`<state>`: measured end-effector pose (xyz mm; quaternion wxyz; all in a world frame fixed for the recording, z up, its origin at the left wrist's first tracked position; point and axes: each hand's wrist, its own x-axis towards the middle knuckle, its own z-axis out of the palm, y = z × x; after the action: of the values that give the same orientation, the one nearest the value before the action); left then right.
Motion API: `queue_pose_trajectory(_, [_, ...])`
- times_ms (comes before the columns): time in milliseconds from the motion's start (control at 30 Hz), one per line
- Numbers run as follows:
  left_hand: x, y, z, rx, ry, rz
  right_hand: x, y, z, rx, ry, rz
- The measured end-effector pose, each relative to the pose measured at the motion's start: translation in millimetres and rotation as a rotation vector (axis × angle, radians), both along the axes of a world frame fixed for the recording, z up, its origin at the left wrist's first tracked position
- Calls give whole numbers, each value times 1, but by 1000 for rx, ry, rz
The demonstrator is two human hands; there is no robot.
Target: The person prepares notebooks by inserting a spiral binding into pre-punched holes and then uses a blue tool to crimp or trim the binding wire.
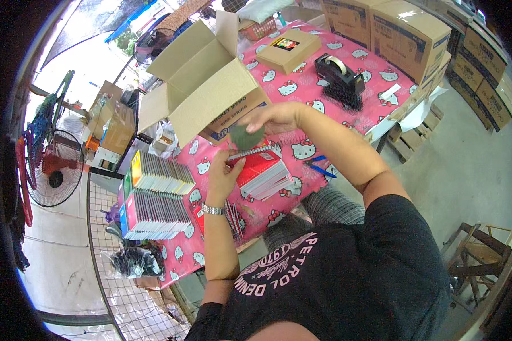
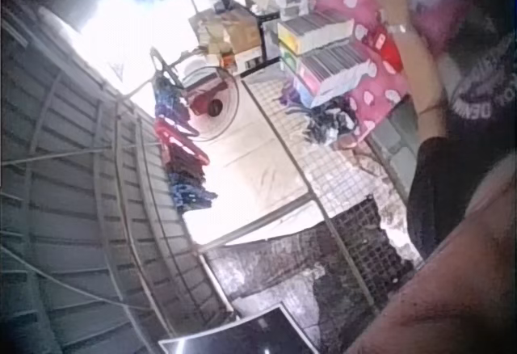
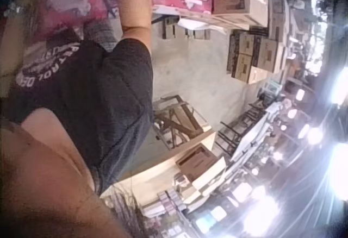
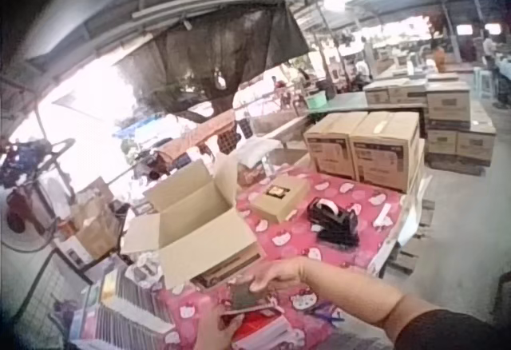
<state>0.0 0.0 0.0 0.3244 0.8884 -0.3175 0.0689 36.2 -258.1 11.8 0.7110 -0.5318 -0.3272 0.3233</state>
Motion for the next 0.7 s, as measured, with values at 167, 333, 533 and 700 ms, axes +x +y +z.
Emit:
queue_pose_trajectory(167, [15, 18, 15, -80, 37, 32, 11, 13, 26, 0, 65, 14])
queue_pose_trajectory(333, [9, 11, -1, -213, 120, -2, 3, 16, 13, -253, -155, -82])
queue_pose_trajectory(533, [10, 13, -6, -229, 167, -20, -5, 21, 15, -19, 18, -129])
queue_pose_trajectory(700, [1, 6, -2, -316, 243, -25, 5, 23, 21, -624, -376, -63])
